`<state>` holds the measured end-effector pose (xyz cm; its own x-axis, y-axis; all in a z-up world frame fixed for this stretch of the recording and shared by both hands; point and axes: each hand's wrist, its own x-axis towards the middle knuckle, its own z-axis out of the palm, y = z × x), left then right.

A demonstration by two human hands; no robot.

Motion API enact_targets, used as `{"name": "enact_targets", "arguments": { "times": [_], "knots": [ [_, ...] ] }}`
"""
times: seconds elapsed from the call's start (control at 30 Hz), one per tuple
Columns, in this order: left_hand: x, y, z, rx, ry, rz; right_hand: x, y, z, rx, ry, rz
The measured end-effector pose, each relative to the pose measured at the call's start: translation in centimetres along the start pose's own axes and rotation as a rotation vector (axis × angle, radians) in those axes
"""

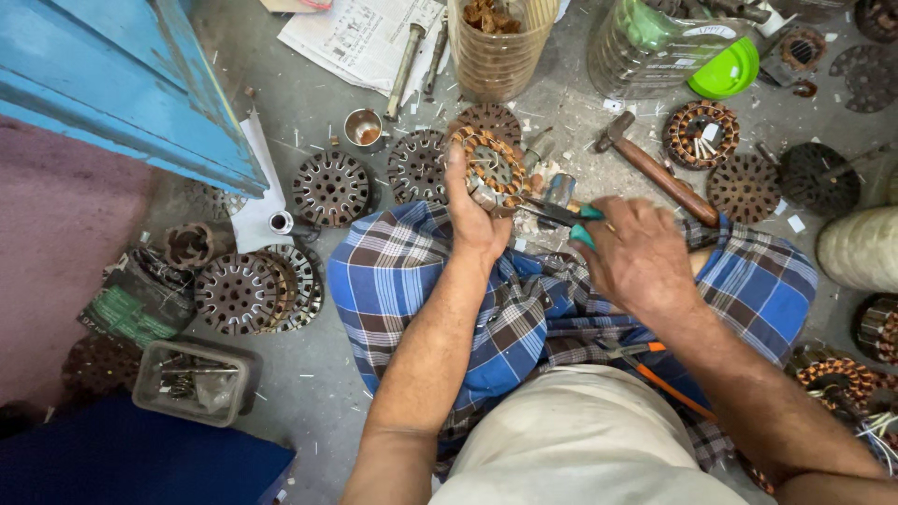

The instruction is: The person sits on the floor and uses pliers and a hammer to adjust and secure copper windings on a motor stator. They repeatedly bend wires and tap the stator to align the coils.

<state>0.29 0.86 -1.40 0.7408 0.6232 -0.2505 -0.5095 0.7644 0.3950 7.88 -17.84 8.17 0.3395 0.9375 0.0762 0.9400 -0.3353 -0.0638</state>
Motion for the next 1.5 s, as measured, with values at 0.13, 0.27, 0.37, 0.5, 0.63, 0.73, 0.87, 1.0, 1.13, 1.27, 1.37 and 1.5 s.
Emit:
{"name": "enact_targets", "arguments": {
  "times": [0.13,0.27,0.37,0.5,0.63,0.73,0.87,1.0,1.13,1.27,1.37,1.5],
  "knots": [
    [0.3,0.0,-0.1,-0.024,-0.055,0.067,-0.2,-0.5,2.4,0.563,-0.277,0.323],
    [-0.3,0.5,0.4,-0.043,-0.025,0.071,-1.2,-1.2,3.0,0.723,-0.235,0.348],
    [-0.6,1.0,1.0,-0.073,-0.011,0.054,-1.6,-2.1,2.5,0.409,0.081,0.166],
    [-0.8,1.2,1.4,-0.002,0.010,0.076,-1.1,-2.4,1.0,0.125,0.192,0.108],
    [-0.6,1.0,1.5,0.023,-0.011,0.087,-0.7,-2.5,0.2,0.060,0.229,0.054],
    [-0.7,0.7,1.5,0.080,-0.002,0.141,-0.6,-2.8,0.9,-0.011,0.166,0.097],
    [-0.5,0.6,1.2,0.065,0.021,0.167,-0.1,-2.6,2.8,0.517,-0.046,0.338],
    [-0.1,0.2,0.7,0.122,0.013,0.308,0.1,-2.5,3.7,0.919,-0.197,0.452],
    [0.1,0.0,1.0,0.054,0.127,0.174,0.0,-3.0,3.2,0.338,0.196,0.187],
    [-0.8,0.3,1.5,0.291,0.038,0.252,0.8,-2.0,3.0,0.400,0.046,0.217],
    [-0.7,0.6,1.3,0.231,-0.027,0.222,1.1,0.0,3.1,0.778,-0.291,0.441],
    [-0.2,-0.2,-0.3,0.086,-0.054,0.131,0.8,1.5,3.4,1.424,-0.420,0.613]
  ]
}}
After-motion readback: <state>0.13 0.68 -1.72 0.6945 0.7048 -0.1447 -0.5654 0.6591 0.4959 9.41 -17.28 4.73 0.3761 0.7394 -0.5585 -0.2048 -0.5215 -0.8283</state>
